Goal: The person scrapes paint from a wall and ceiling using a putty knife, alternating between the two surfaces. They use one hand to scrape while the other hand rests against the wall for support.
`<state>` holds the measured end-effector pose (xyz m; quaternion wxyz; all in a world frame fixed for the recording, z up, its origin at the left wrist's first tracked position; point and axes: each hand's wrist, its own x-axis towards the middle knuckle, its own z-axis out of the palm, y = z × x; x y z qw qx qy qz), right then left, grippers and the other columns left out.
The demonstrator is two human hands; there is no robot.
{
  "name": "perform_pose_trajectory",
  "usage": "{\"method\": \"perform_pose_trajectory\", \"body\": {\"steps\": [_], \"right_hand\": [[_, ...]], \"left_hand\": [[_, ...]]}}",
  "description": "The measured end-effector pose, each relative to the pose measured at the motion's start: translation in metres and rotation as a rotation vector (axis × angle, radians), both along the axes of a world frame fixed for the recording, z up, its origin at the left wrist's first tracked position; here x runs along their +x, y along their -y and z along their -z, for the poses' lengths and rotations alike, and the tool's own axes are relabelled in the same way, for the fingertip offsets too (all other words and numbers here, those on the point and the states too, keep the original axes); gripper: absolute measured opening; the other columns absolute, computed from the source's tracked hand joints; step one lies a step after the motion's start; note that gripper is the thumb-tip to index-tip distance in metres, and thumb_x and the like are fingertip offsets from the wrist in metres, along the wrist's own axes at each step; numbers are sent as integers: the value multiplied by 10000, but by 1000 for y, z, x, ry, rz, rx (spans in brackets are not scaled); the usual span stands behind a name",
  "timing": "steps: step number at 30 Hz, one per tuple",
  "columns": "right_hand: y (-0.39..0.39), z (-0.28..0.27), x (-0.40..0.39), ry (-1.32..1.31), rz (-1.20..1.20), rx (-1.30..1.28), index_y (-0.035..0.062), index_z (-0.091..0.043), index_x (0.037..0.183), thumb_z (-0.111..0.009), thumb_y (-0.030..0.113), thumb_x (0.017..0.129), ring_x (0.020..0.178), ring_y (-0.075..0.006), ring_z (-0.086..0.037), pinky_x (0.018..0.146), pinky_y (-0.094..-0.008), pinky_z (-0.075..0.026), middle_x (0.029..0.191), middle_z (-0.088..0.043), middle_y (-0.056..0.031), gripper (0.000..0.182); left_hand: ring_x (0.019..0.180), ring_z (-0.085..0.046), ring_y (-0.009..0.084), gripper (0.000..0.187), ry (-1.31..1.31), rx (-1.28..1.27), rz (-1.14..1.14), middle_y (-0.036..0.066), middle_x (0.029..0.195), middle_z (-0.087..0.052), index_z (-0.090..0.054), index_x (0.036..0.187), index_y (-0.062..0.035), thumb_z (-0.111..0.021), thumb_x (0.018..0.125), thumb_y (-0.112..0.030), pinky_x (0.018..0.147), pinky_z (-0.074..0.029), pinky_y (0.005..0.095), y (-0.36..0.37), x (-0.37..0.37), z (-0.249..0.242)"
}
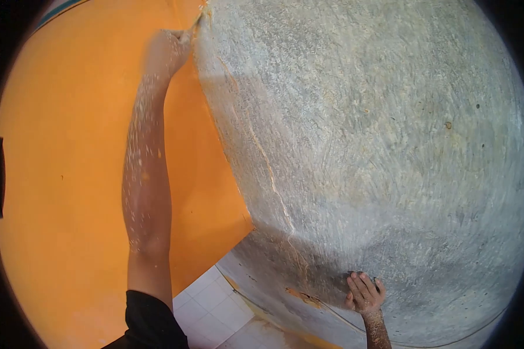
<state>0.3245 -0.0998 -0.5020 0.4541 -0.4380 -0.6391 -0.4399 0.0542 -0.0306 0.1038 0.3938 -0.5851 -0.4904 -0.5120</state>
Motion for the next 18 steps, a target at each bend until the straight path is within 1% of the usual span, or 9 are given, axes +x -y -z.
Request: {"method": "perform_pose_trajectory", "body": {"steps": [3, 6, 9, 12, 15, 18], "right_hand": [[1, -1, 0, -2, 1, -5, 180, -721, 1051, -502, 267, 867, 1191, -149, -555, 1120, -391, -267, 1112, -691, 30, 299], [1, -2, 0, 15, 12, -2, 184, -721, 1054, -505, 268, 863, 1186, -149, -559, 1120, -388, -266, 1108, -693, 33, 301], [2, -3, 2, 10, 21, -3, 187, -719, 1060, -505, 266, 861, 1184, -150, -560, 1123, -386, -261, 1109, -693, 34, 302], [5, -2, 0, 17, 9, -18, 187, -716, 1065, -504, 261, 859, 1185, -148, -559, 1127, -385, -255, 1112, -692, 35, 305], [6, -4, 2, 7, 19, -21, 190, -717, 1062, -502, 257, 858, 1186, -142, -557, 1129, -380, -252, 1115, -691, 38, 303], [4, -6, 0, 1, 18, -20, 199, -717, 1056, -505, 260, 857, 1181, -135, -558, 1130, -374, -251, 1120, -688, 45, 297]], "left_hand": [[719, -668, 310, 338, 2, 259, -35, 160, 765, -688, -700, 836, -44, -570, 899, -350, 709, -520, 430, -15, 15, 25], [808, -675, 341, 312, 36, -20, 77, 180, 868, -695, -709, 922, -61, -555, 899, -332, 755, -528, 433, 4, 12, 7], [860, -664, 369, 312, -79, 198, -47, 186, 923, -691, -707, 957, -71, -538, 905, -328, 778, -530, 440, 4, 32, 19], [865, -656, 381, 323, -48, 204, 6, 182, 917, -692, -709, 965, -74, -528, 908, -335, 779, -525, 447, -1, 28, 7], [884, -656, 377, 323, -110, 65, 41, 193, 917, -686, -704, 964, -72, -520, 906, -331, 785, -523, 445, 23, 34, 11], [899, -655, 377, 314, -2, 169, -5, 223, 916, -677, -698, 989, -67, -522, 896, -310, 788, -522, 439, 3, 48, 16]]}}
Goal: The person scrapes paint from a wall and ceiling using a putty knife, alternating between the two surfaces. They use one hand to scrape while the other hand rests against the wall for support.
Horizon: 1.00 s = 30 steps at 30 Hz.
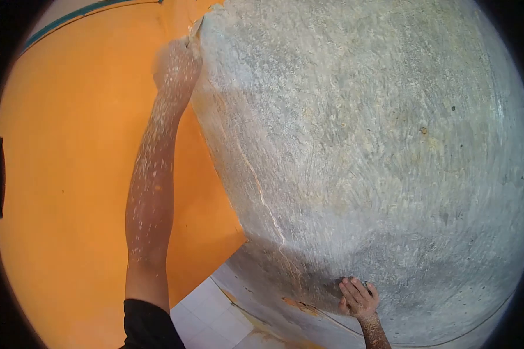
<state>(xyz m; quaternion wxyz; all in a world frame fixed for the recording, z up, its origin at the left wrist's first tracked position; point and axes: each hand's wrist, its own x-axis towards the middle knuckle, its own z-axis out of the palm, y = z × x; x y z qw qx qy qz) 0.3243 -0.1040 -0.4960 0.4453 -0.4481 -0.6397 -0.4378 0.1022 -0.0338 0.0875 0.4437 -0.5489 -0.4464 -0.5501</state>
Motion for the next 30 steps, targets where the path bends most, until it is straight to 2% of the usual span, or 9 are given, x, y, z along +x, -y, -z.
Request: {"method": "perform_pose_trajectory", "body": {"steps": [3, 6, 9, 12, 15, 18, 21, 24, 30], "right_hand": [[0, 4, 0, 3, -30, -4, 170, -714, 1065, -514, 220, 841, 1201, -159, -547, 1127, -398, -252, 1127, -684, 28, 305], [3, 4, 4, 14, -8, -7, 193, -715, 1059, -512, 244, 850, 1199, -137, -545, 1131, -384, -251, 1130, -682, 44, 295], [3, 2, 2, 21, 23, -8, 214, -715, 1056, -508, 262, 858, 1196, -117, -544, 1135, -371, -253, 1134, -681, 62, 290], [2, 3, 2, 12, 22, -19, 216, -709, 1068, -508, 254, 856, 1198, -115, -542, 1140, -374, -247, 1140, -678, 66, 294], [3, 5, 3, 2, 16, -22, 220, -704, 1078, -513, 243, 850, 1197, -112, -542, 1144, -371, -242, 1142, -677, 66, 299], [4, 0, 3, 1, 10, -18, 222, -704, 1076, -521, 234, 836, 1198, -109, -540, 1144, -365, -245, 1150, -674, 66, 301], [6, 1, 2, 2, 5, -23, 223, -705, 1070, -533, 226, 818, 1202, -108, -537, 1143, -364, -250, 1163, -668, 67, 305], [1, 4, 1, -10, -1, -18, 224, -703, 1073, -542, 219, 806, 1207, -108, -532, 1144, -364, -249, 1177, -662, 69, 311], [7, 0, 4, 7, 11, -26, 220, -699, 1092, -553, 229, 815, 1215, -99, -526, 1139, -358, -264, 1190, -655, 75, 313]], "left_hand": [[894, -655, 386, 340, 52, 6, 151, 244, 894, -672, -683, 971, -6, -544, 872, -300, 784, -524, 434, 1, -1, -12], [904, -651, 399, 367, -231, -75, -46, 262, 909, -668, -670, 956, 48, -559, 844, -283, 789, -520, 440, 17, 12, 2], [902, -649, 409, 381, -111, 65, 98, 276, 917, -662, -661, 944, 80, -563, 824, -268, 793, -514, 449, -14, 3, -10], [885, -649, 413, 338, 129, -122, 106, 276, 918, -661, -680, 973, 28, -542, 836, -249, 784, -510, 461, -25, -6, -34], [886, -648, 412, 312, -94, 86, 226, 263, 915, -666, -696, 993, -29, -512, 867, -247, 776, -510, 468, 12, 17, 13], [903, -648, 402, 314, -77, 31, 138, 250, 923, -672, -698, 1025, -69, -470, 905, -248, 778, -507, 474, 26, 32, 31], [913, -648, 393, 336, -26, -71, 154, 242, 921, -674, -688, 1035, -49, -459, 926, -268, 801, -506, 474, 25, 27, -5], [902, -647, 396, 351, -246, 80, 104, 232, 917, -675, -661, 1103, -56, -463, 933, -292, 821, -502, 482, 28, 33, 1], [849, -654, 388, 345, -134, 151, 211, 219, 877, -666, -598, 1228, -99, -440, 957, -241, 802, -503, 500, 9, 51, 8]]}}
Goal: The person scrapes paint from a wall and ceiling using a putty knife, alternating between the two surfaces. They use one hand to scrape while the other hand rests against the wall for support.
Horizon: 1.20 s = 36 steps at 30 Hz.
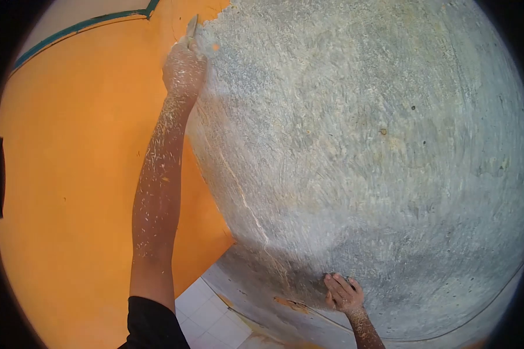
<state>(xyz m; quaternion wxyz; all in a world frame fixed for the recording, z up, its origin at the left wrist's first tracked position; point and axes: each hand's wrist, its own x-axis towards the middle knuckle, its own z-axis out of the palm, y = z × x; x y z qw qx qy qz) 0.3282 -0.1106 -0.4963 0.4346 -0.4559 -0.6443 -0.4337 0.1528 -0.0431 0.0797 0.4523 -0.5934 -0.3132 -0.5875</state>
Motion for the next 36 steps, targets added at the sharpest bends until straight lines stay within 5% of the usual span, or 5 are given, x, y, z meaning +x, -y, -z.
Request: {"method": "perform_pose_trajectory", "body": {"steps": [6, 9, 30, 33, 36], "right_hand": [[-2, -2, 0, -13, -7, -3, 214, -692, 1120, -575, 238, 817, 1223, -103, -524, 1137, -359, -269, 1208, -648, 72, 325], [4, 0, -3, -19, -39, -32, 211, -681, 1148, -575, 230, 826, 1226, -107, -523, 1138, -362, -266, 1222, -643, 65, 339], [7, 4, 3, 22, -140, -30, 161, -683, 1142, -546, 204, 853, 1212, -137, -549, 1128, -391, -270, 1205, -658, 18, 323], [1, -3, 5, 15, -120, -17, 171, -633, 1218, -554, 229, 868, 1226, -129, -539, 1117, -379, -297, 1254, -628, 27, 363], [8, 4, 5, 37, -143, -66, 172, -606, 1258, -559, 246, 877, 1235, -124, -530, 1113, -374, -307, 1279, -613, 29, 391]], "left_hand": [[826, -648, 401, 352, -98, -82, -49, 223, 837, -665, -623, 1221, -113, -483, 943, -279, 768, -511, 488, 40, 11, 49], [829, -652, 397, 342, -26, -103, -118, 215, 872, -679, -674, 1120, -85, -510, 921, -310, 767, -514, 470, 19, -4, -10], [996, -636, 385, 381, -55, -472, -170, 277, 989, -657, -689, 963, 22, -549, 872, -321, 864, -501, 447, 77, -2, -32], [962, -646, 394, 385, -104, -100, -209, 276, 951, -663, -677, 963, 36, -565, 858, -316, 834, -511, 452, 58, 23, -10], [978, -641, 393, 389, -188, -153, -268, 266, 984, -661, -677, 980, 29, -577, 853, -324, 838, -510, 448, 18, -2, -75]]}}
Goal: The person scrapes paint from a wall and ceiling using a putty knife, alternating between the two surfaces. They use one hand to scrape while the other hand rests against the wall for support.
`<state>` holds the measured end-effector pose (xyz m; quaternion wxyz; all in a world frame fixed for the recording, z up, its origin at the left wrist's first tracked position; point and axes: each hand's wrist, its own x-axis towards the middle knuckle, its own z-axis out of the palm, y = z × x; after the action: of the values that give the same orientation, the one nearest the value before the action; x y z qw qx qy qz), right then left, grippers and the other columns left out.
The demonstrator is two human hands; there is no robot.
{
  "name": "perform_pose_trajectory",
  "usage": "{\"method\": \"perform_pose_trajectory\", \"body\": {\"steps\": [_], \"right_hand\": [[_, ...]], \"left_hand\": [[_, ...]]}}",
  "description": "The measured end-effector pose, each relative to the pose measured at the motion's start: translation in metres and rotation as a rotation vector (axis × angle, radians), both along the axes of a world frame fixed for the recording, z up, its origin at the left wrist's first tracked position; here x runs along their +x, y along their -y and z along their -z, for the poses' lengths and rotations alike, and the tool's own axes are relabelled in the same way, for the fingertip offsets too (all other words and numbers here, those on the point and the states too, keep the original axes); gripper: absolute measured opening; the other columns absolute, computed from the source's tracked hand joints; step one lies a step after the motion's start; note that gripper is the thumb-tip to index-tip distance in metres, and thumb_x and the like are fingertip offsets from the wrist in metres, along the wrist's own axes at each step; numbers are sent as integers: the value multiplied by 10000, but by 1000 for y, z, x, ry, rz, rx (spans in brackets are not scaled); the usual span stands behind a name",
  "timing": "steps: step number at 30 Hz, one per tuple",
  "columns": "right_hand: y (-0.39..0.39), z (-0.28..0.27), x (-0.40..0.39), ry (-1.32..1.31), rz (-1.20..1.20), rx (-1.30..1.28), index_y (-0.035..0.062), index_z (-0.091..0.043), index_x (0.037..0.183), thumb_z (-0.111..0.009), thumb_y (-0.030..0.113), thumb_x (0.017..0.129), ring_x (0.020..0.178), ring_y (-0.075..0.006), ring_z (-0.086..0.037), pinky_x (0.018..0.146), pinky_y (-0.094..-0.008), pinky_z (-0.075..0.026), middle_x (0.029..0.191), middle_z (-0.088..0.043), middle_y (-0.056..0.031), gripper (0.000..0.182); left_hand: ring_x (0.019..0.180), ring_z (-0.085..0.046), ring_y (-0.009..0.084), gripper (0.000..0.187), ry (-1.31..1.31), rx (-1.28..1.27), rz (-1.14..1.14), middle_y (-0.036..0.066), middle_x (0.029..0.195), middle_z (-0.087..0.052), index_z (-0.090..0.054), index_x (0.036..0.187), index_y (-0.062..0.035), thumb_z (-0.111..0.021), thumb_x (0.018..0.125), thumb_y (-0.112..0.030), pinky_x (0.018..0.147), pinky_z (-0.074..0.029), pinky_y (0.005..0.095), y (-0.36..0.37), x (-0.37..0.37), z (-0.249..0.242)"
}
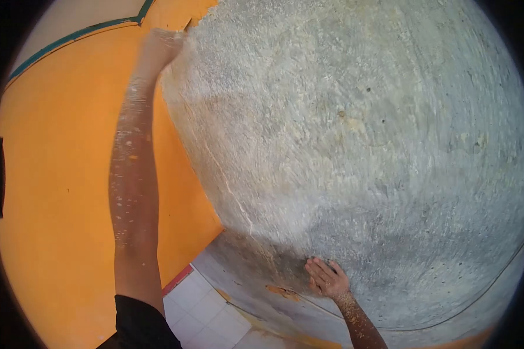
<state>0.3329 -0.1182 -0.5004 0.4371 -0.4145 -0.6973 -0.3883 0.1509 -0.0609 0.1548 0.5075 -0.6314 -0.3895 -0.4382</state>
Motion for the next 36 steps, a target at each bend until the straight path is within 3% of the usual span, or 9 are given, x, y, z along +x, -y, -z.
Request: {"method": "perform_pose_trajectory", "body": {"steps": [3, 15, 18, 22, 27, 30, 33, 35, 36], "right_hand": [[-4, -4, 5, -5, 5, 19, 167, -606, 1258, -561, 248, 880, 1240, -124, -527, 1118, -371, -299, 1275, -615, 28, 389], [-3, -4, 4, -10, -9, 20, 158, -602, 1267, -553, 231, 898, 1262, -117, -502, 1132, -361, -281, 1306, -591, 29, 379], [1, 0, 1, -6, -18, -7, 159, -602, 1266, -555, 230, 898, 1260, -119, -504, 1130, -360, -289, 1305, -592, 28, 378], [-5, 1, 5, 10, 6, 28, 160, -601, 1266, -548, 235, 903, 1257, -118, -507, 1128, -361, -295, 1305, -592, 26, 374], [-6, 3, 3, -29, -28, 13, 161, -606, 1259, -551, 234, 901, 1253, -115, -511, 1126, -360, -297, 1305, -591, 34, 369], [-3, 1, 1, -17, -13, 34, 160, -612, 1251, -552, 230, 896, 1253, -115, -512, 1128, -359, -294, 1306, -591, 37, 367], [-8, 0, 6, 4, 8, 57, 159, -616, 1247, -550, 225, 894, 1255, -114, -509, 1132, -358, -286, 1307, -590, 39, 365], [-6, 4, 3, -8, 4, 36, 157, -617, 1245, -551, 224, 892, 1258, -113, -506, 1135, -359, -280, 1308, -590, 40, 365], [-2, 2, 3, -7, -13, 14, 156, -618, 1243, -553, 225, 890, 1259, -113, -505, 1136, -359, -278, 1308, -589, 40, 366]], "left_hand": [[748, -667, 363, 326, -113, 34, 47, 230, 758, -654, -707, 822, -41, -561, 871, -329, 718, -506, 428, 63, 15, 45], [777, -673, 372, 391, -123, 88, 3, 245, 789, -658, -699, 874, -29, -566, 870, -397, 729, -507, 432, 54, 12, 48], [904, -644, 398, 303, -187, 147, 61, 255, 939, -660, -689, 992, -53, -527, 878, -283, 817, -504, 486, 23, 0, 10], [923, -643, 399, 304, -93, -90, 3, 246, 958, -665, -688, 1006, -50, -541, 870, -278, 813, -506, 477, 83, 27, 42], [941, -639, 401, 368, -60, -105, -126, 244, 963, -665, -688, 1002, -29, -537, 876, -340, 819, -507, 468, 61, 17, 37], [947, -641, 397, 412, -149, 67, -76, 249, 958, -665, -693, 973, -8, -547, 868, -378, 823, -508, 463, 6, -9, -5], [926, -649, 392, 402, -16, -198, -82, 252, 947, -665, -696, 951, 1, -553, 866, -365, 816, -512, 461, 93, 24, 48], [913, -648, 395, 421, -112, 24, -88, 263, 939, -659, -696, 942, -1, -529, 887, -384, 803, -511, 463, 29, 9, 0], [907, -648, 396, 432, -146, 119, -104, 269, 934, -656, -696, 937, -2, -517, 898, -393, 796, -511, 464, 24, 4, 6]]}}
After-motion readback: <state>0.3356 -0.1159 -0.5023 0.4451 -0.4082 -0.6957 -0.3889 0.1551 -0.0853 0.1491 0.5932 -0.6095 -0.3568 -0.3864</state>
